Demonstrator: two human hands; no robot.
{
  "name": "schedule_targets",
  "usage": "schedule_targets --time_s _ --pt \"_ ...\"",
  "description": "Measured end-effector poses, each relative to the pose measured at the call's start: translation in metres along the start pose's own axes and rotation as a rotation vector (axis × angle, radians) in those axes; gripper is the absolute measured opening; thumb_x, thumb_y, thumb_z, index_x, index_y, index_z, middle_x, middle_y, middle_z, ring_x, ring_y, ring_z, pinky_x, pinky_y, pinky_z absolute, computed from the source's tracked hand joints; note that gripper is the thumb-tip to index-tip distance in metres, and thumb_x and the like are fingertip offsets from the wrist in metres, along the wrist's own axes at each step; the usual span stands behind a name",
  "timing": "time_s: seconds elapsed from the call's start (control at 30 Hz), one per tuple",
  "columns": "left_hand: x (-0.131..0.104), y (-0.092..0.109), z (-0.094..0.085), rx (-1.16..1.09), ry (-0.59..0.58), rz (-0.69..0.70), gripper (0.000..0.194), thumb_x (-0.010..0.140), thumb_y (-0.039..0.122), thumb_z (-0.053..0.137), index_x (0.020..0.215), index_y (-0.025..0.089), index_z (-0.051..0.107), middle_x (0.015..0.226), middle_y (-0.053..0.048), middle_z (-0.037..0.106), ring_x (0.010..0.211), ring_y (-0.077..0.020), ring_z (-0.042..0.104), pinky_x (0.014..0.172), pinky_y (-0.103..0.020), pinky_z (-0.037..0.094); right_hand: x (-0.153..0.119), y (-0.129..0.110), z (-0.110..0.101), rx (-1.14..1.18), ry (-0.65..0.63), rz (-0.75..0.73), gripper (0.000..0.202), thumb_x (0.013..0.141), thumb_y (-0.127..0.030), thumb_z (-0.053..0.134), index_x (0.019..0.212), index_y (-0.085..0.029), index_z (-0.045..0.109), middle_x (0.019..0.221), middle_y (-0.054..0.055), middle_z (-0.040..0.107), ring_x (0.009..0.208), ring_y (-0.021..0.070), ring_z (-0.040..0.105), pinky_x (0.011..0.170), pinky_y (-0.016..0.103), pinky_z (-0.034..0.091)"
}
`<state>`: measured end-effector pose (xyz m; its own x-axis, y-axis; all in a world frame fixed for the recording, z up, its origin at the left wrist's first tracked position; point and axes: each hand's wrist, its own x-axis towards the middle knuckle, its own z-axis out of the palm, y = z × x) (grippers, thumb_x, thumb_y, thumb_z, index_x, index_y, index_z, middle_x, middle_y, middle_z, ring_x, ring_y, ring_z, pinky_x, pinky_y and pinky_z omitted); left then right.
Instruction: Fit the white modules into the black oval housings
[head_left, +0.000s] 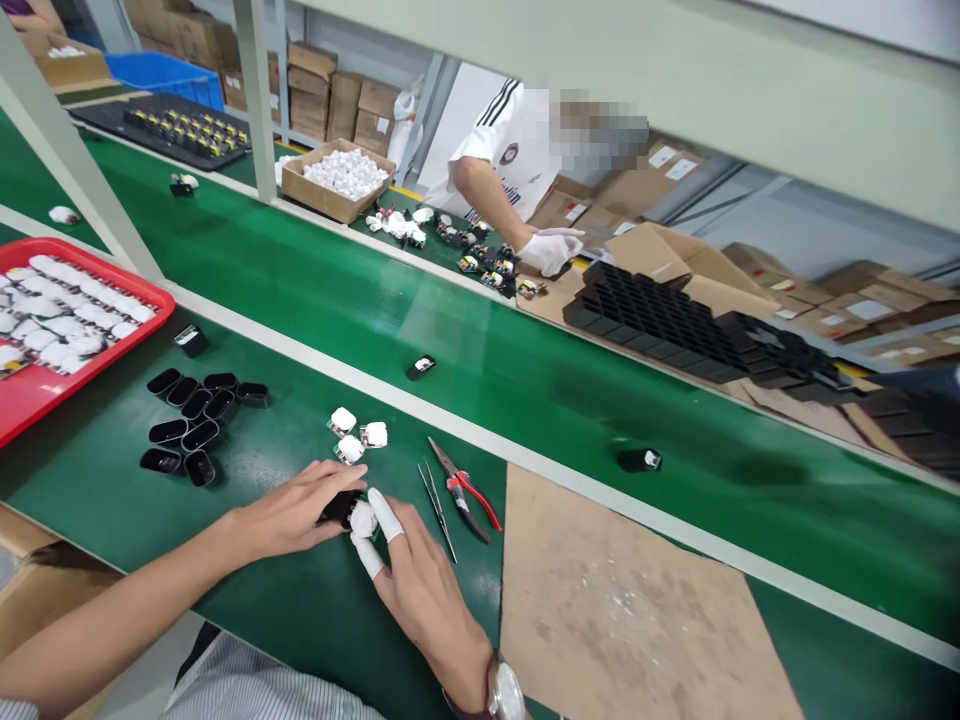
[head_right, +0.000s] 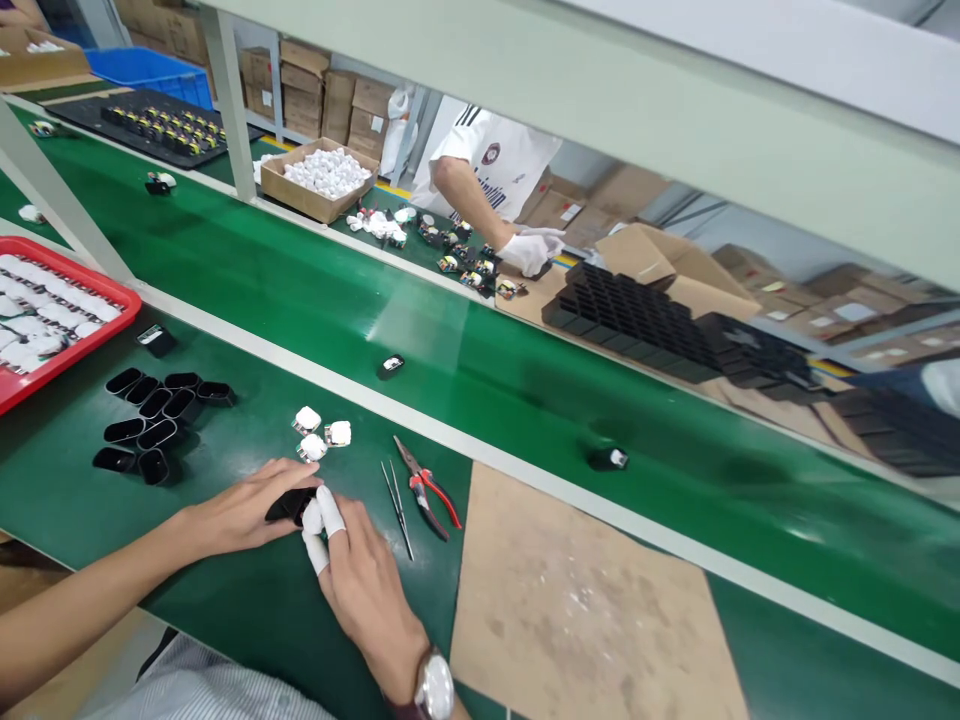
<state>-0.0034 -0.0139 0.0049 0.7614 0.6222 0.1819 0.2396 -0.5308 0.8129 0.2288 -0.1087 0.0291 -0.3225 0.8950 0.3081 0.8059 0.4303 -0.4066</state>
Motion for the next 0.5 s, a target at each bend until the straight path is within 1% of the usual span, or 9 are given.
schedule_targets --time_s 0.1,0.23,0.4,0.5 --pt "-0.001 0.0 0.001 -0.009 0.009 -0.011 0.083 0.098 0.015 0.065 0.168 0.036 0.024 0.149 -0.011 0.062 0.139 -0.0317 0.056 0.113 -0.052 0.052 0.002 -0.001 -0.005 0.005 -0.051 0.004 0.067 0.101 -0.009 0.046 0.165 -0.021 0.031 0.135 0.019 0.065 0.117 0.0335 0.07 0.096 0.052 0.065" --pt "-0.002 0.0 0.001 -0.011 -0.002 -0.038 0.085 0.097 0.015 0.065 0.168 0.036 0.022 0.149 -0.011 0.061 0.137 -0.0326 0.056 0.11 -0.051 0.053 0.005 -0.002 -0.008 -0.005 -0.095 -0.005 0.067 0.101 -0.011 0.046 0.166 -0.022 0.03 0.132 0.018 0.066 0.116 0.0334 0.07 0.094 0.053 0.066" --pt "-0.002 -0.002 0.004 0.021 -0.001 -0.002 0.087 0.098 0.014 0.063 0.169 0.036 0.018 0.148 -0.012 0.059 0.134 -0.0318 0.057 0.11 -0.05 0.053 0.011 -0.007 -0.011 -0.047 -0.147 -0.012 0.065 0.101 -0.009 0.042 0.164 -0.019 0.031 0.136 0.02 0.064 0.119 0.0356 0.068 0.092 0.054 0.066" --pt "-0.002 -0.002 0.005 0.012 -0.008 -0.006 0.087 0.097 0.013 0.063 0.169 0.036 0.02 0.149 -0.012 0.06 0.135 -0.0318 0.057 0.11 -0.051 0.052 0.014 -0.009 -0.014 -0.023 -0.167 0.0 0.063 0.105 -0.015 0.045 0.165 -0.019 0.028 0.138 0.021 0.064 0.121 0.0362 0.068 0.094 0.055 0.066"
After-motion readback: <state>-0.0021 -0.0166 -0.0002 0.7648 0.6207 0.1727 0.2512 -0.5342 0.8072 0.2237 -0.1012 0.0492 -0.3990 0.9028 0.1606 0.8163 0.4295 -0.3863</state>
